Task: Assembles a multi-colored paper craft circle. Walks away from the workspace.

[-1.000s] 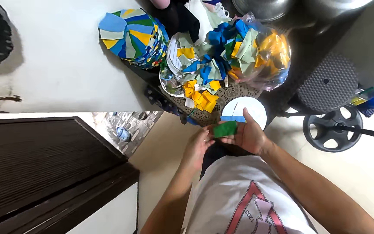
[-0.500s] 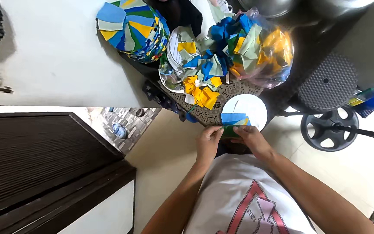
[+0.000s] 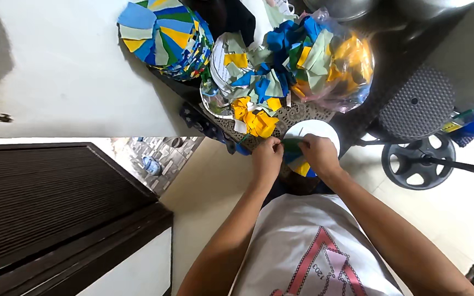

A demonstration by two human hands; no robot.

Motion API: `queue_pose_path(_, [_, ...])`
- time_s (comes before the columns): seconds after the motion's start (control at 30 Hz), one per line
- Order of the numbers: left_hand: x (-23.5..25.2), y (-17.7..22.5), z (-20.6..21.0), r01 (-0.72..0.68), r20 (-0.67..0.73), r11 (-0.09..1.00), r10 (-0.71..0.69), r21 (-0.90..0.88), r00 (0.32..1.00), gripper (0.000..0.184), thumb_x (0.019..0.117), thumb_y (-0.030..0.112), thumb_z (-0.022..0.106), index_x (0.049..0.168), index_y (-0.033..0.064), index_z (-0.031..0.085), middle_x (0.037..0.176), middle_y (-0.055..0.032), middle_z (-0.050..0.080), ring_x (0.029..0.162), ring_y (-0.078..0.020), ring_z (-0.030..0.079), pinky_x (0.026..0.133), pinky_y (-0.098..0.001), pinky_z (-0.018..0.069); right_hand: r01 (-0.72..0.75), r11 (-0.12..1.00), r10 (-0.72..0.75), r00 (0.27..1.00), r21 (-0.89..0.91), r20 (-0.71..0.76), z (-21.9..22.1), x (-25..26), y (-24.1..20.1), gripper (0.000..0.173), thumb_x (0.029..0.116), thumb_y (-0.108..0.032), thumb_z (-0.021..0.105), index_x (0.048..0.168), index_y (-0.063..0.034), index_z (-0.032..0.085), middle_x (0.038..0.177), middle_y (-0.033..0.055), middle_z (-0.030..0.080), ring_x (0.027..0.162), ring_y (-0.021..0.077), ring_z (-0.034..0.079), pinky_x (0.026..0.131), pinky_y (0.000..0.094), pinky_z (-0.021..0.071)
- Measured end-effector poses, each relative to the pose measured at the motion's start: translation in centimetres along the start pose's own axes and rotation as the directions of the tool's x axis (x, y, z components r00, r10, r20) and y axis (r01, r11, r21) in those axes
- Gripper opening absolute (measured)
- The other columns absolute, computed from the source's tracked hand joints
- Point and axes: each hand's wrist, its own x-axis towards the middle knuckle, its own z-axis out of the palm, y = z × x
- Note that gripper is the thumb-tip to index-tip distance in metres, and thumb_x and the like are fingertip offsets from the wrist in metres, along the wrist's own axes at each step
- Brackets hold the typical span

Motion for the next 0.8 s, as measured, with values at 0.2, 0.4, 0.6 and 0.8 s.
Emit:
queue_pose_path(0.2, [0.7,0.2,-0.1,0.039,0.031,0.995,-0.042,0.088,0.999,0.02,0.1012,0.015,0.063,0.112,0.0012,0.072,0.105,-0.018,0.073,0.1,-0.0336,0.071,0.09,-0.0554,0.0539,-0.013,0.994,0.013,1.0,-0.111,0.001,-0.1,0.4,-0.1,0.023,0.1053,-0.022,0.058,0.11,-0.0027,0.071,0.099,0.0207,0.073,0.097,0.0416,0.071,0.081,0.061,0.0546])
queue_pose_path(0.4, [0.8,0.5,-0.2,0.047,0.037,0.993,-0.051,0.112,0.998,0.019,0.101,0.014,0.062,0.112,0.0018,0.072,0.104,-0.0176,0.073,0.099,-0.0338,0.07,0.089,-0.0548,0.0541,0.011,0.99,-0.016,0.999,-0.144,-0.03,0.1,0.8,0.2,0.024,0.105,-0.022,0.059,0.107,-0.0018,0.071,0.096,0.0208,0.073,0.095,0.0413,0.071,0.078,0.0604,0.055])
queue_pose_path(0.6, [1.0,0.6,-0.2,0.059,0.046,0.99,-0.066,0.13,0.997,0.019,0.1008,0.016,0.063,0.111,0.0024,0.072,0.102,-0.0166,0.073,0.098,-0.0333,0.07,0.088,-0.0555,0.0538,0.011,0.99,-0.016,0.999,-0.139,-0.029,0.1,0.9,0.3,0.023,0.1045,-0.022,0.06,0.107,-0.0013,0.071,0.096,0.0212,0.073,0.094,0.0415,0.071,0.078,0.0603,0.0549])
queue_pose_path(0.8, [0.2,-1.5,-0.8,0.035,-0.045,0.998,-0.037,-0.049,0.998,0.021,0.1013,0.011,0.062,0.118,-0.0004,0.066,0.103,-0.0166,0.072,0.092,-0.0289,0.07,0.084,-0.049,0.0563,0.026,0.992,-0.032,0.999,-0.125,-0.04,0.1,0.7,0.5,0.023,0.1043,-0.021,0.06,0.108,-0.0008,0.071,0.096,0.0213,0.073,0.094,0.0422,0.071,0.078,0.0606,0.0548])
